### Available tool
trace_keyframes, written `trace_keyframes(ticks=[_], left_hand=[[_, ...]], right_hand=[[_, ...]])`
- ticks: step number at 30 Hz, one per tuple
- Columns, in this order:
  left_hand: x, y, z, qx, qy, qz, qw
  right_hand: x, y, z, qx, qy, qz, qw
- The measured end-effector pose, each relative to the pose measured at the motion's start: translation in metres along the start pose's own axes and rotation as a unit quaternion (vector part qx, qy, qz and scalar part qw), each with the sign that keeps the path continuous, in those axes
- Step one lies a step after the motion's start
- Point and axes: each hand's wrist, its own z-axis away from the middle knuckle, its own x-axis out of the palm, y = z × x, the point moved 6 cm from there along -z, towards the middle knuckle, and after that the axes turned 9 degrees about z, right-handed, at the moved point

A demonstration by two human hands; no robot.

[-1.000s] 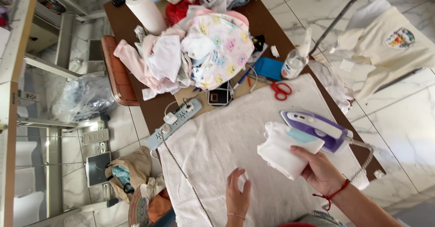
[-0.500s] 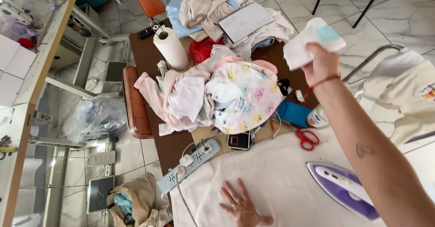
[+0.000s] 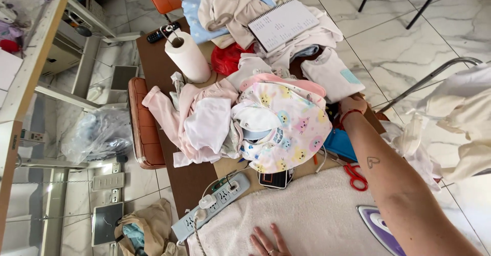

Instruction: Ironing various pieces of baby clothing on a towel-covered table using a steam iron.

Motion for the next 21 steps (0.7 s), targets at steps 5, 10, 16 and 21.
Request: trace_keyframes(ticks=[5, 10, 16, 21], left_hand=[[0.022, -0.009, 0.029, -0.068, -0.260, -0.098, 0.958], [-0.031, -0.008, -0.062, -0.157, -0.846, 0.001, 0.510], [-0.040, -0.017, -0.062, -0.155, -0.850, 0.013, 0.503], [-0.035, -0.027, -0.049, -0.176, -0.838, 0.040, 0.515]], right_hand=[[-0.040, -0.050, 0.075, -0.173, 0.049, -0.044, 0.983], [-0.108, -0.141, 0.254, -0.550, -0.030, -0.244, 0.798], [-0.069, -0.106, 0.450, -0.811, -0.248, -0.026, 0.529], [0.060, -0.054, 0.442, -0.650, -0.371, 0.311, 0.586]])
